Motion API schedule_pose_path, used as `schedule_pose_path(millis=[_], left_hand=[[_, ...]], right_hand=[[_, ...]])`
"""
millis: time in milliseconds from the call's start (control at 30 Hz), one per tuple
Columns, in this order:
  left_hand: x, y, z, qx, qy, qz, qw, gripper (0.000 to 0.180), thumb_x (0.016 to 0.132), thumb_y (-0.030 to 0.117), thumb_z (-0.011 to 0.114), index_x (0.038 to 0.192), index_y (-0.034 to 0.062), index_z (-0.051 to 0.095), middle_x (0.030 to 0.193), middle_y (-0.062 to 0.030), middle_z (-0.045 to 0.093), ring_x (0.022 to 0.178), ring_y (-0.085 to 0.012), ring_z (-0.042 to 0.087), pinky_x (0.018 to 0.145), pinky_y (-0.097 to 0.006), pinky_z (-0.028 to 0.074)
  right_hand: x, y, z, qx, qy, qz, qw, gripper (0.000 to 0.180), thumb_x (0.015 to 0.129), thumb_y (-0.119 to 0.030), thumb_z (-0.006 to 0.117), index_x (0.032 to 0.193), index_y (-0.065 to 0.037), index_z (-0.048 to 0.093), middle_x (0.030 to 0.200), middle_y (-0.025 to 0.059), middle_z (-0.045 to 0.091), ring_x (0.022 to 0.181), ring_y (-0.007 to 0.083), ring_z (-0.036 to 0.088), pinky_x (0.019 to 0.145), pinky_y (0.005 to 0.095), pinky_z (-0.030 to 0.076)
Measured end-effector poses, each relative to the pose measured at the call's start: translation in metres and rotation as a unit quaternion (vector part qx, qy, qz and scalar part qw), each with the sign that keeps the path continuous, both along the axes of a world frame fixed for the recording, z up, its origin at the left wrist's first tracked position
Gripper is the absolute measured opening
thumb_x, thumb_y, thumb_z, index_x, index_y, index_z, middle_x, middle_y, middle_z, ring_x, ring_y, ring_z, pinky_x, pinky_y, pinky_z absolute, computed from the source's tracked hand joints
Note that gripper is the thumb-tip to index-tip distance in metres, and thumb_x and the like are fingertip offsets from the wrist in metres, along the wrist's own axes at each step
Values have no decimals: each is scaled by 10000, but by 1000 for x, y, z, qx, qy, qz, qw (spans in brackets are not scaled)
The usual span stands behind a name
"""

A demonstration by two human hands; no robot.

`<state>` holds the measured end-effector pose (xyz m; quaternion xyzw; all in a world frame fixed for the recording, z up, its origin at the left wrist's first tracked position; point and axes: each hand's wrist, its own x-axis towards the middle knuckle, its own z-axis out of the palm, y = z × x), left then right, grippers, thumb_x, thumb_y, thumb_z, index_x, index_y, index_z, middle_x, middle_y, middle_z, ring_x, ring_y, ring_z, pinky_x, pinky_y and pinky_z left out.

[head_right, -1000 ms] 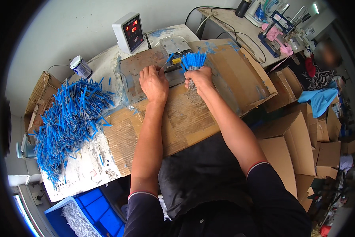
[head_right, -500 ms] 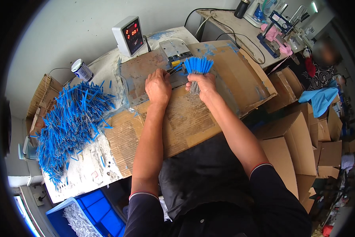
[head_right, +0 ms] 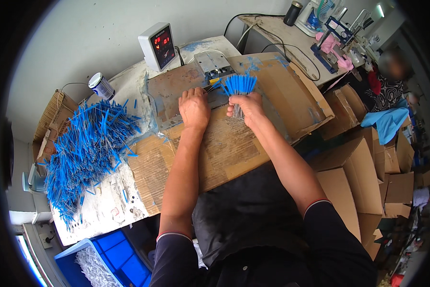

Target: The person assembles blue plastic components with small metal rods using a bench-top press.

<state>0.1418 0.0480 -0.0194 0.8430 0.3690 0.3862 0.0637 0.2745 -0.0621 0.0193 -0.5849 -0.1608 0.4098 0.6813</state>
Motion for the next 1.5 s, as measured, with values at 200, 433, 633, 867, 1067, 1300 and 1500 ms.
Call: schedule_pose_path(millis=[200, 433, 633, 867, 1067, 1300, 1500], left_hand=[[-3, 4, 0, -10, -59, 69, 996, 87, 869, 179, 674, 865, 93, 667, 878, -83, 666, 887, -292, 611, 796, -422, 459], [-4, 3, 4, -32, -93, 71, 993, 86, 865, 175, 681, 858, 90, 668, 871, -87, 660, 880, -305, 606, 800, -423, 458], [-2, 1, 7, -6, -118, 53, 992, 99, 875, 175, 674, 899, 81, 655, 875, -81, 662, 890, -306, 607, 806, -431, 454], [-2, -1, 4, -48, -102, 11, 994, 99, 897, 168, 651, 915, 71, 637, 868, -114, 691, 866, -315, 641, 793, -443, 466], [0, 1, 3, -48, -81, -3, 996, 90, 890, 166, 650, 889, 78, 635, 829, -122, 689, 837, -318, 646, 771, -446, 475], [-3, 0, 1, -14, -50, -9, 999, 90, 883, 169, 643, 882, 79, 645, 852, -116, 690, 850, -310, 640, 771, -433, 474], [2, 0, -1, -2, -5, 17, 1000, 107, 898, 178, 622, 879, 73, 636, 886, -114, 693, 869, -314, 638, 779, -432, 473]], right_hand=[[-5, 18, -5, -21, -53, -30, 998, 90, 742, 52, 672, 719, 14, 593, 656, 112, 609, 507, 217, 621, 442, 380, 543], [-9, 33, -5, -66, -76, -75, 992, 89, 742, 70, 647, 698, 32, 580, 664, 137, 607, 511, 228, 617, 434, 379, 531], [-5, 28, -2, -49, -26, -69, 996, 120, 753, 36, 731, 795, 32, 619, 729, 142, 647, 555, 251, 657, 484, 397, 583], [-4, 17, 1, -25, 42, -46, 998, 176, 751, 25, 754, 881, -6, 639, 810, 132, 663, 616, 261, 677, 547, 429, 607], [2, 10, -2, -1, 30, -45, 999, 197, 712, 57, 767, 843, -3, 632, 762, 131, 655, 590, 251, 666, 511, 414, 594], [-1, 3, 4, -19, 22, 6, 1000, 155, 733, 47, 748, 826, 7, 631, 745, 136, 661, 573, 250, 671, 530, 414, 604], [0, 2, -2, -6, 33, -1, 999, 117, 760, 31, 720, 832, 9, 630, 730, 123, 653, 594, 250, 678, 548, 415, 611]])
